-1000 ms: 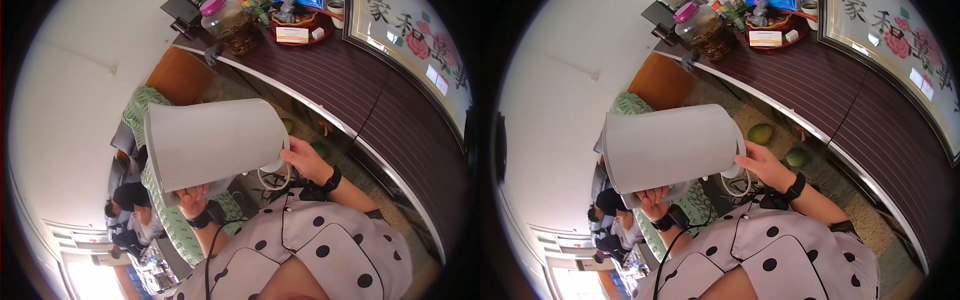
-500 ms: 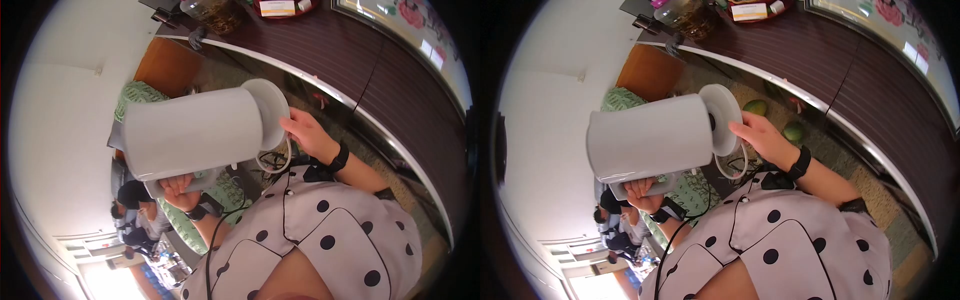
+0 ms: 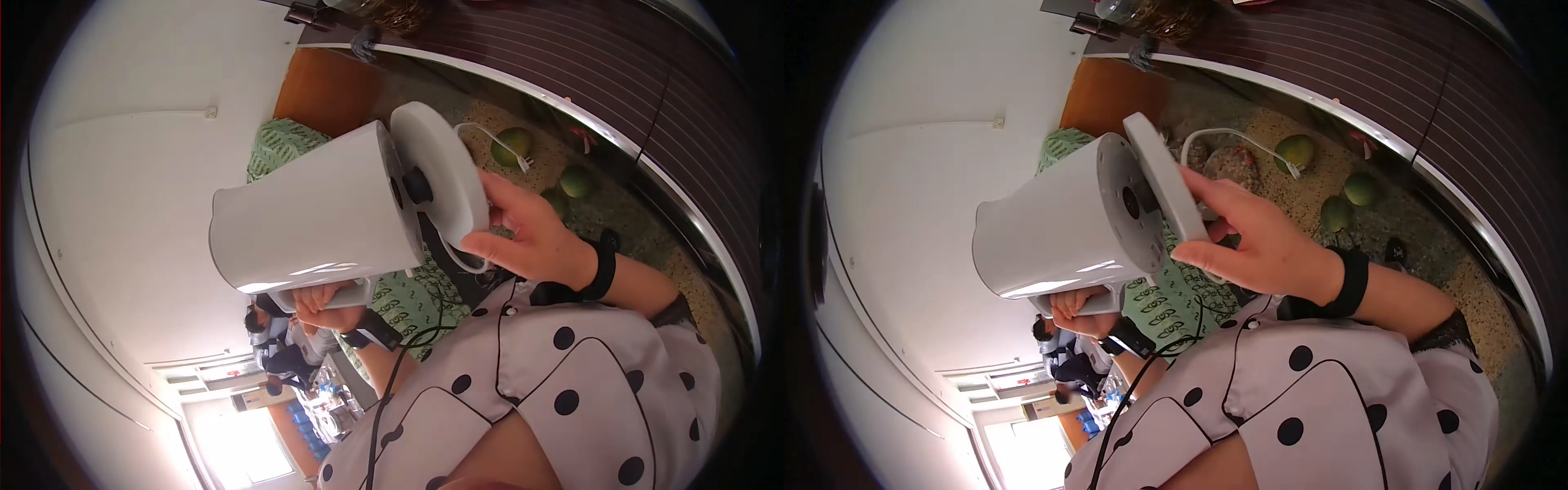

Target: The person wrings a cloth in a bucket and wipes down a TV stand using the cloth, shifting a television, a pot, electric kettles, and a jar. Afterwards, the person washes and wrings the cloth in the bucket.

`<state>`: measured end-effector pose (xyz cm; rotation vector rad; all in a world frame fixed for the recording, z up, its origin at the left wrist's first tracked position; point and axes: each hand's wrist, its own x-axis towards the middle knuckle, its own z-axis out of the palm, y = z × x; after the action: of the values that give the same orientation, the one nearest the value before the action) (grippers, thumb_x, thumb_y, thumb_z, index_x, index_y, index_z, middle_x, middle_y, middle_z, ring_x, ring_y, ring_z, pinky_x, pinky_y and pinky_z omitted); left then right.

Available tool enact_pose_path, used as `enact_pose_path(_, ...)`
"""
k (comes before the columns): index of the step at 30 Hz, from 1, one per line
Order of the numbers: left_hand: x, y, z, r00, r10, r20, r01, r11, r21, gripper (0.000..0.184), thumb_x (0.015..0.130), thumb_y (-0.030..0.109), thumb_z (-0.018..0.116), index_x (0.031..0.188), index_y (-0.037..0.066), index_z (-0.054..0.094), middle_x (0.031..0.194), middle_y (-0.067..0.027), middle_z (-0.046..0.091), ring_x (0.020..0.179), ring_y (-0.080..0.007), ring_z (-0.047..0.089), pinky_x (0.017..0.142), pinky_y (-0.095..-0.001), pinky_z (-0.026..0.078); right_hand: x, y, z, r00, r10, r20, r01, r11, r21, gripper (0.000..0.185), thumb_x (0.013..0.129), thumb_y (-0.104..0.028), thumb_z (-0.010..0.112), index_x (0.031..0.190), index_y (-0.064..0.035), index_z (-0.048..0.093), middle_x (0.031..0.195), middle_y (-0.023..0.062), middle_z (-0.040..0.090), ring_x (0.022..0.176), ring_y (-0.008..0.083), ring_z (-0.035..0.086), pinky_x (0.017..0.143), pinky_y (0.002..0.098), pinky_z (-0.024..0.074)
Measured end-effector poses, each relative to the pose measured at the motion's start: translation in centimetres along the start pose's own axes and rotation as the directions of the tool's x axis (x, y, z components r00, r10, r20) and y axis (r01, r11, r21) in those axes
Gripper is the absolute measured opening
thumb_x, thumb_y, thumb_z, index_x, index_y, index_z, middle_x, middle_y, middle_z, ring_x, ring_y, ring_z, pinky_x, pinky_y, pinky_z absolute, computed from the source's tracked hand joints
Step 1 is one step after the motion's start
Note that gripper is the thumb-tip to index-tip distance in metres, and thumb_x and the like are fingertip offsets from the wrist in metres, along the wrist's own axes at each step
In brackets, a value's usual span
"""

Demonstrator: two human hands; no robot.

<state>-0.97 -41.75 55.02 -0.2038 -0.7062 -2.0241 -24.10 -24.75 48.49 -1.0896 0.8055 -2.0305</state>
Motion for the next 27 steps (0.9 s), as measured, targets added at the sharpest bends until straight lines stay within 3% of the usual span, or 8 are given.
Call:
enact_pose_path(4,-0.2,-0.7,0.2,1.0,0.009,0.016,-0.009,1.0,0.004,0.03,0.077,0.004,0.056,0.06,0.021,0.038,0.05,0.012,0.036,0.046,0.0012,0.036,0.054,-0.015,0.039,-0.2,-0.6,0.5,0.998,-0.058,-0.018,0.054,0.979,-0.198,0.073,0.082,-0.022,0.068,0.14,0.0005,0.03,0.111,0.0154,0.051,0.095,0.0189,0.052,0.074,0.0274,0.0515)
enact_pose_path(11,-0.6,-0.8,-0.1,0.996,-0.032,0.081,0.027,0.998,0.063,0.029,0.078,0.005,0.055,0.061,0.021,0.039,0.048,0.0116,0.034,0.046,0.0016,0.034,0.053,-0.0141,0.037,-0.5,-0.4,0.5,0.997,-0.007,-0.077,-0.003,0.992,-0.127,0.073,0.081,-0.022,0.07,0.138,0.0025,0.032,0.109,0.0159,0.053,0.094,0.0207,0.052,0.071,0.0263,0.0522)
enact_pose_path(21,-0.6,-1.1,-0.8,0.987,-0.104,0.122,0.076,0.974,0.212,0.026,0.08,0.008,0.057,0.066,0.022,0.04,0.047,0.0117,0.036,0.045,0.0022,0.034,0.053,-0.0124,0.037,-0.8,0.2,0.3,0.992,-0.107,-0.07,0.084,0.956,-0.282,0.075,0.08,-0.024,0.071,0.138,0.0041,0.031,0.107,0.0172,0.054,0.092,0.0221,0.053,0.067,0.0269,0.0535)
enact_pose_path(23,-0.3,-1.1,-0.8,0.967,-0.141,0.21,0.097,0.974,0.206,0.025,0.081,0.008,0.057,0.068,0.022,0.04,0.048,0.0121,0.036,0.046,0.0022,0.034,0.054,-0.012,0.037,-0.9,0.1,0.2,0.991,-0.116,-0.069,0.089,0.947,-0.307,0.076,0.08,-0.024,0.071,0.138,0.0041,0.031,0.106,0.0175,0.054,0.092,0.0225,0.053,0.066,0.0268,0.0536)
enact_pose_path(27,-0.2,-2.4,0.4,0.989,-0.057,0.139,0.024,0.974,0.227,0.028,0.08,0.009,0.057,0.064,0.022,0.038,0.048,0.0143,0.038,0.043,0.0051,0.036,0.048,-0.0114,0.034,-0.5,0.0,-0.1,0.995,-0.016,-0.097,-0.011,0.962,-0.272,0.072,0.081,-0.023,0.07,0.136,0.0039,0.034,0.107,0.017,0.055,0.092,0.0228,0.055,0.073,0.0293,0.0515)
